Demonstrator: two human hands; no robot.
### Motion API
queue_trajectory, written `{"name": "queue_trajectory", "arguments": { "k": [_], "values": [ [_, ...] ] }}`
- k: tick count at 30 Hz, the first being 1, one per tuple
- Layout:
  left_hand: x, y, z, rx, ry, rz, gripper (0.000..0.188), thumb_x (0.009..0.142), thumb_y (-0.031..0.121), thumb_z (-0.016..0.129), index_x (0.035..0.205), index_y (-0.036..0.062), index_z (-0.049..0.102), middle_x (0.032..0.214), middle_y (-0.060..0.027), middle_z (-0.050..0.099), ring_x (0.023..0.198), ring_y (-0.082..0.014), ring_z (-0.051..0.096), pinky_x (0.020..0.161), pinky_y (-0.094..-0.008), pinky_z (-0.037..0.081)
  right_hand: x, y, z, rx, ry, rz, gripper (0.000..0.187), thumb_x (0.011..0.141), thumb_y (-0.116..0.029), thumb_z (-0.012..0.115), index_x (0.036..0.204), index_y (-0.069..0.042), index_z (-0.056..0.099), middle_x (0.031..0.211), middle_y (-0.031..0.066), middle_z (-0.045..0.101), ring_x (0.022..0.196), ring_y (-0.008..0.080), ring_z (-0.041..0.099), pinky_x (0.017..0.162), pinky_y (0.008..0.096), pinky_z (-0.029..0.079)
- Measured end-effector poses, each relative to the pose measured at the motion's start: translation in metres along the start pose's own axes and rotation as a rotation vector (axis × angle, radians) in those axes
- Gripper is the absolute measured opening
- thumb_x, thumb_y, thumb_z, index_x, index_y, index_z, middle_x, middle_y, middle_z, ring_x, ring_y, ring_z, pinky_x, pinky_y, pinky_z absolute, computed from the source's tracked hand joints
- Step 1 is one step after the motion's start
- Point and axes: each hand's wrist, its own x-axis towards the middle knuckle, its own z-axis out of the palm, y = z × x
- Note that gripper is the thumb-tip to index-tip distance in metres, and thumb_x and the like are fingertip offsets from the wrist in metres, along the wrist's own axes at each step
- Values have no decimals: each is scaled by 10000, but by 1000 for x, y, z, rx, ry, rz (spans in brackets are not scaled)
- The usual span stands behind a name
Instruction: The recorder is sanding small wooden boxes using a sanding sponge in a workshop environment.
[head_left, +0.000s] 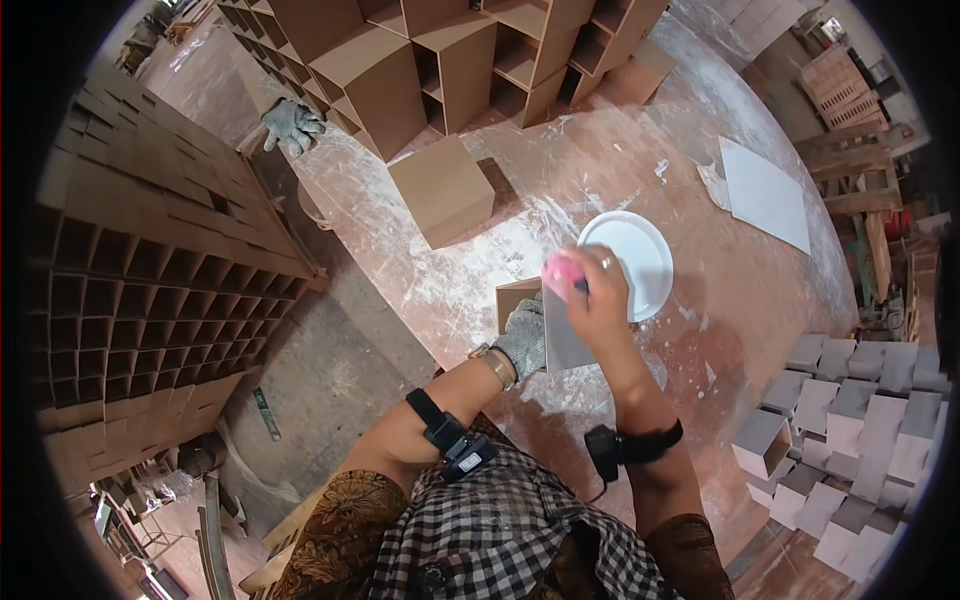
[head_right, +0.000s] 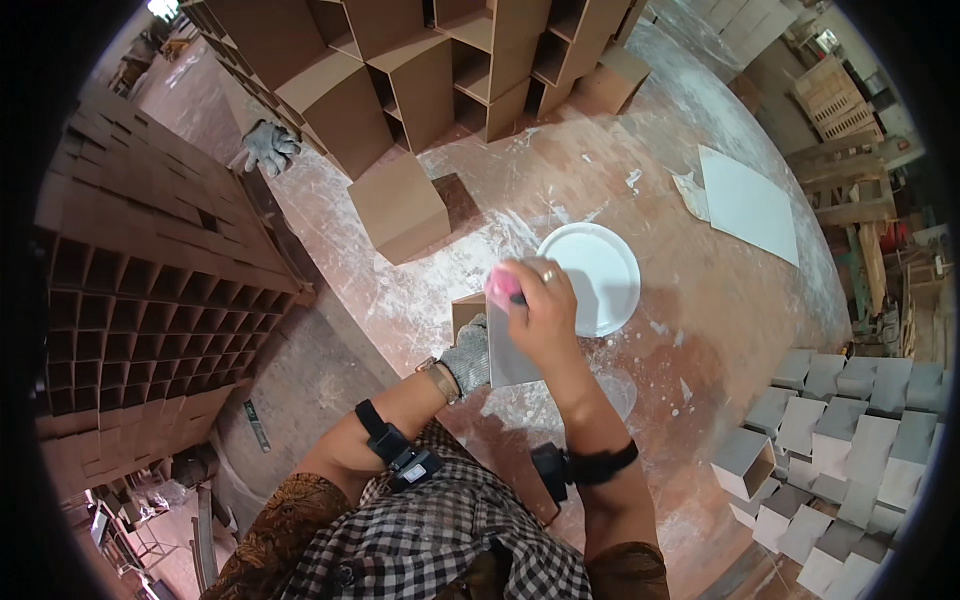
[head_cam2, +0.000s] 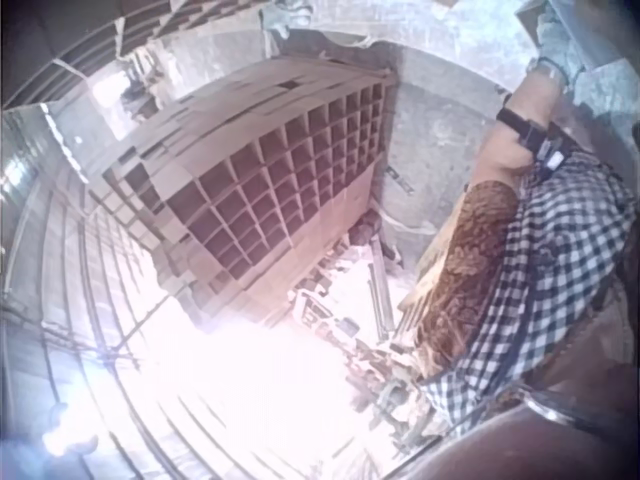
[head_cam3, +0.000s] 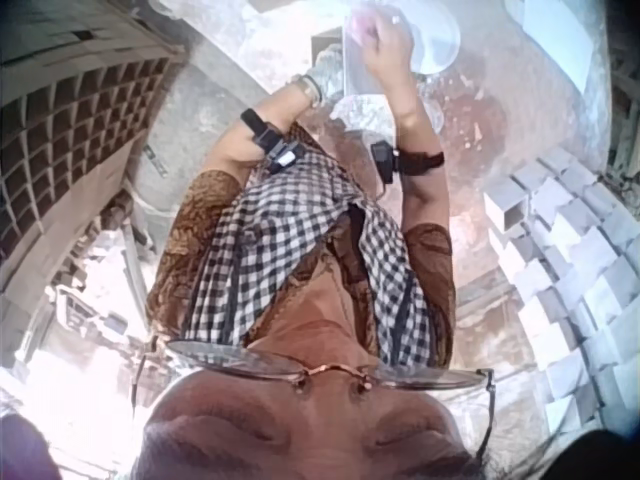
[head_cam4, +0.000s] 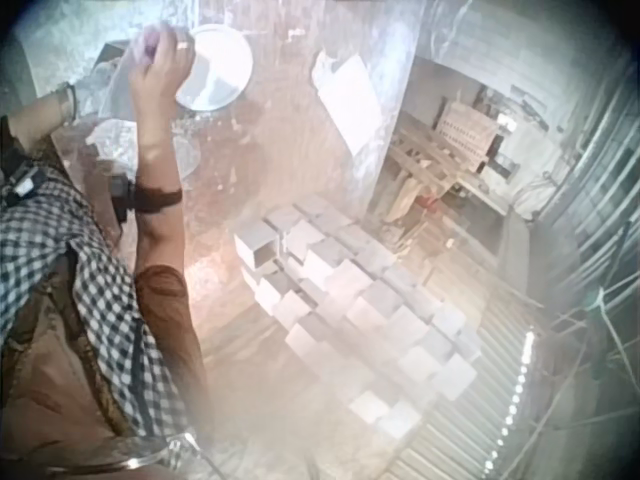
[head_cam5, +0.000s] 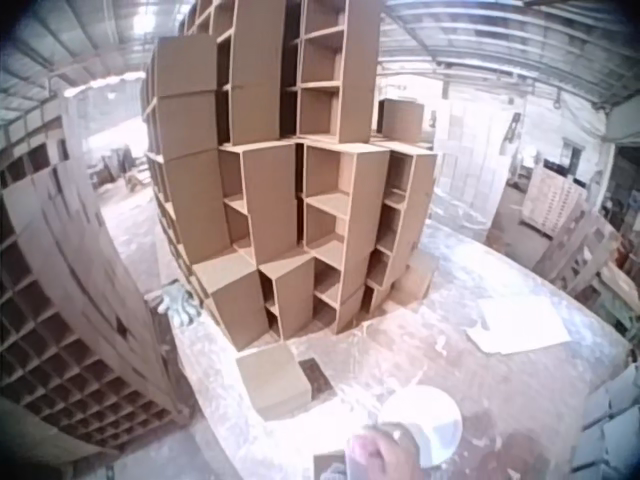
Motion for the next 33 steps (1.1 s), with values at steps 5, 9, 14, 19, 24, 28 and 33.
{"name": "queue_trajectory", "arguments": {
  "k": [5, 9, 14, 19, 24, 28, 33],
  "values": [
    [5, -60, 7, -19, -221, -17, 371, 822, 293, 539, 1111, 60, 535, 1105, -144, 566, 951, -258, 572, 812, -349, 451, -39, -32, -15, 47, -237, -94, 427, 616, -9, 518, 1023, -85, 620, 912, 113, 607, 812, 321, 550, 755, 398, 421],
    [-5, -51, 12, -112, 117, 44, 371, 813, 295, 548, 1098, 56, 545, 1065, -150, 580, 944, -274, 568, 828, -354, 445, -81, -38, -37, 159, -279, -62, 448, 609, 10, 498, 1028, -90, 620, 909, 116, 611, 808, 340, 538, 746, 408, 427],
    [8, -76, 23, -21, 122, 137, 369, 824, 284, 545, 1106, 46, 549, 1046, -153, 587, 943, -274, 570, 824, -350, 450, -19, 18, -15, 35, -116, 47, 431, 611, 38, 492, 1014, -69, 603, 944, 147, 594, 863, 339, 542, 775, 407, 430],
    [-6, -51, 2, 106, 20, 119, 380, 838, 308, 538, 1121, 56, 552, 1054, -139, 594, 979, -260, 568, 829, -339, 449, -26, 17, -20, -20, -141, 13, 455, 610, 28, 487, 1038, -70, 604, 959, 134, 592, 897, 333, 541, 789, 408, 416],
    [-11, -51, -7, 158, 65, 141, 374, 841, 320, 535, 1119, 70, 556, 1079, -138, 587, 983, -253, 569, 831, -331, 452, -91, -17, -44, 27, -268, 16, 491, 581, 16, 487, 1046, -84, 608, 950, 118, 591, 868, 318, 537, 791, 423, 394],
    [-15, -45, -10, -171, -29, 137, 368, 870, 318, 486, 1146, 79, 541, 1119, -126, 575, 1013, -246, 555, 861, -340, 439, -55, 21, -33, -57, -213, 44, 474, 584, 24, 471, 1025, -79, 610, 924, 119, 586, 857, 325, 531, 767, 428, 391],
    [-13, -16, -18, 431, -103, 212, 339, 927, 226, 364, 1206, 74, 479, 1162, -95, 550, 1052, -219, 528, 939, -343, 396, -29, 38, -35, -86, -124, 50, 391, 660, 42, 495, 1021, -62, 605, 924, 138, 599, 836, 323, 545, 787, 380, 419]
  ]
}}
